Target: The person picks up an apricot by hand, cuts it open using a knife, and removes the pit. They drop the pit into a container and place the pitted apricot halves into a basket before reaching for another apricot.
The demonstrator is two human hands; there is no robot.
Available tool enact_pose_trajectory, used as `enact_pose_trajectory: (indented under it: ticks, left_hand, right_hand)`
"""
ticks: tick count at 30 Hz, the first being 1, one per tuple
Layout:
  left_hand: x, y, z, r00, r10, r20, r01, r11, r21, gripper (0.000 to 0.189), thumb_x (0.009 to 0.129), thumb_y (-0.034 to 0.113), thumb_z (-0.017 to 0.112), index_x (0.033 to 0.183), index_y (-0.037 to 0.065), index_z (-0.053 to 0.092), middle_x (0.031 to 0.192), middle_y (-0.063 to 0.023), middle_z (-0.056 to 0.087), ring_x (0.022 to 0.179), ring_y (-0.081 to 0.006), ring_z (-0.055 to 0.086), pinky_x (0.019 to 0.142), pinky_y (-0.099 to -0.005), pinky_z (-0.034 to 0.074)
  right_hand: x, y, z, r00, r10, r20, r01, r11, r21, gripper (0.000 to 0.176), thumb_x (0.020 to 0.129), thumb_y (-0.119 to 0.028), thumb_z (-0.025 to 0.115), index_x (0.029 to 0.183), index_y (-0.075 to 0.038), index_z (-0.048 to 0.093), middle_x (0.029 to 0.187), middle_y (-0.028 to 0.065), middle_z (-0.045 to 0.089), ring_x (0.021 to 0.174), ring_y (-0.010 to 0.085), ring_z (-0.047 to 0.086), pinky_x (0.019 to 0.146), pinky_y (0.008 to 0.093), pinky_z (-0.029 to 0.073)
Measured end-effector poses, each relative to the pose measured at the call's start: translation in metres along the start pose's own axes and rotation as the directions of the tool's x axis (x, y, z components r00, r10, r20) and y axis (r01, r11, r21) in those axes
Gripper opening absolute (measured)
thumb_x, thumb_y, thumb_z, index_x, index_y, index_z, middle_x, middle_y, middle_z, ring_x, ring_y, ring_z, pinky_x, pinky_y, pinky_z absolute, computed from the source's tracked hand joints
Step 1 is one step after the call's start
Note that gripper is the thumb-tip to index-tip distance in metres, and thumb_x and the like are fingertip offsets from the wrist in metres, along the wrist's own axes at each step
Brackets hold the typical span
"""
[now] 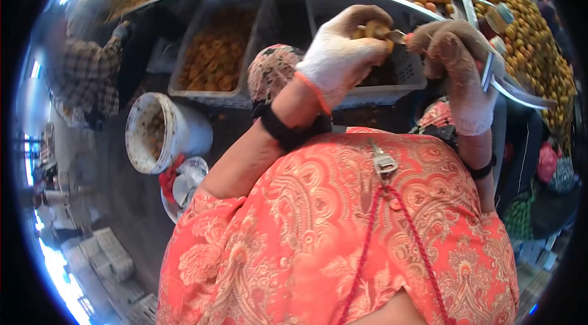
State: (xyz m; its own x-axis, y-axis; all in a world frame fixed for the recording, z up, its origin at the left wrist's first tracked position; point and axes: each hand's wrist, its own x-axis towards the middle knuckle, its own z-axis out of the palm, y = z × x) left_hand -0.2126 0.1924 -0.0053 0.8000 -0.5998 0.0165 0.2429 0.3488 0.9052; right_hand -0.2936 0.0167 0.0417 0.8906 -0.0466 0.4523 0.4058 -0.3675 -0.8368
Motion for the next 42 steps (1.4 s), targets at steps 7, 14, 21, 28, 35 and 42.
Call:
enact_pose_trajectory:
  ticks: [7,14,21,28,35,42]
  left_hand:
    - [0.001,-0.007,-0.011,0.992,0.11,0.059,-0.118,0.981,0.155,0.038,0.082,0.003,0.068,0.119,0.005,0.063,0.101,-0.0015,0.066,0.082,-0.0063,0.06,0.066,-0.0186,0.048]
    - [-0.005,0.005,-0.016,0.979,-0.025,0.2,0.011,0.997,0.071,0.038,0.082,0.004,0.067,0.12,0.002,0.061,0.103,-0.004,0.065,0.073,-0.0043,0.056,0.057,-0.0166,0.04]
    - [-0.008,0.008,-0.011,0.976,-0.079,0.203,0.091,0.994,-0.053,0.046,0.084,0.002,0.062,0.129,-0.001,0.054,0.086,-0.0009,0.054,0.055,-0.0024,0.036,0.047,-0.0181,0.028]
    - [0.0,-0.003,-0.019,0.939,-0.047,0.341,0.17,0.924,-0.342,0.044,0.085,0.003,0.067,0.128,0.001,0.057,0.087,-0.001,0.059,0.054,-0.0009,0.038,0.042,-0.0166,0.025]
    - [0.033,-0.037,-0.01,0.886,0.461,0.043,-0.41,0.737,0.537,0.03,0.084,0.005,0.069,0.113,0.005,0.065,0.087,-0.0024,0.064,0.059,-0.0097,0.055,0.054,-0.0237,0.046]
    - [0.076,-0.031,-0.049,0.892,0.448,-0.066,-0.011,0.167,0.986,0.021,0.083,0.027,0.065,0.099,0.017,0.074,0.089,-0.0144,0.071,0.084,-0.0359,0.069,0.076,-0.0428,0.056]
  right_hand:
    - [0.006,0.003,-0.004,0.989,0.129,0.07,-0.131,0.991,0.03,0.026,0.098,-0.02,0.054,0.083,-0.001,0.059,0.088,0.0083,0.064,0.071,0.0118,0.054,0.066,0.023,0.045]
    - [0.012,0.014,-0.005,0.975,0.167,0.149,-0.217,0.869,0.445,0.032,0.102,-0.025,0.046,0.077,-0.006,0.054,0.084,0.0074,0.067,0.058,0.0077,0.051,0.051,0.0197,0.037]
    - [0.018,0.037,-0.006,0.968,0.163,0.193,-0.252,0.69,0.679,0.035,0.104,-0.032,0.045,0.082,-0.006,0.055,0.087,0.0122,0.067,0.064,0.0143,0.059,0.052,0.0246,0.041]
    - [0.015,0.058,-0.006,0.931,0.298,0.212,-0.325,0.408,0.853,0.032,0.101,-0.035,0.051,0.085,-0.008,0.055,0.089,0.0134,0.067,0.058,0.0175,0.059,0.046,0.0279,0.042]
    - [0.011,0.057,0.006,0.911,0.407,0.059,-0.253,0.442,0.861,0.027,0.098,-0.032,0.057,0.085,-0.009,0.056,0.091,0.0155,0.069,0.058,0.0187,0.061,0.046,0.0285,0.049]
    - [0.024,0.064,0.009,0.822,0.497,-0.277,-0.228,0.734,0.64,0.029,0.097,-0.034,0.061,0.087,-0.006,0.059,0.089,0.016,0.071,0.057,0.018,0.061,0.045,0.029,0.049]
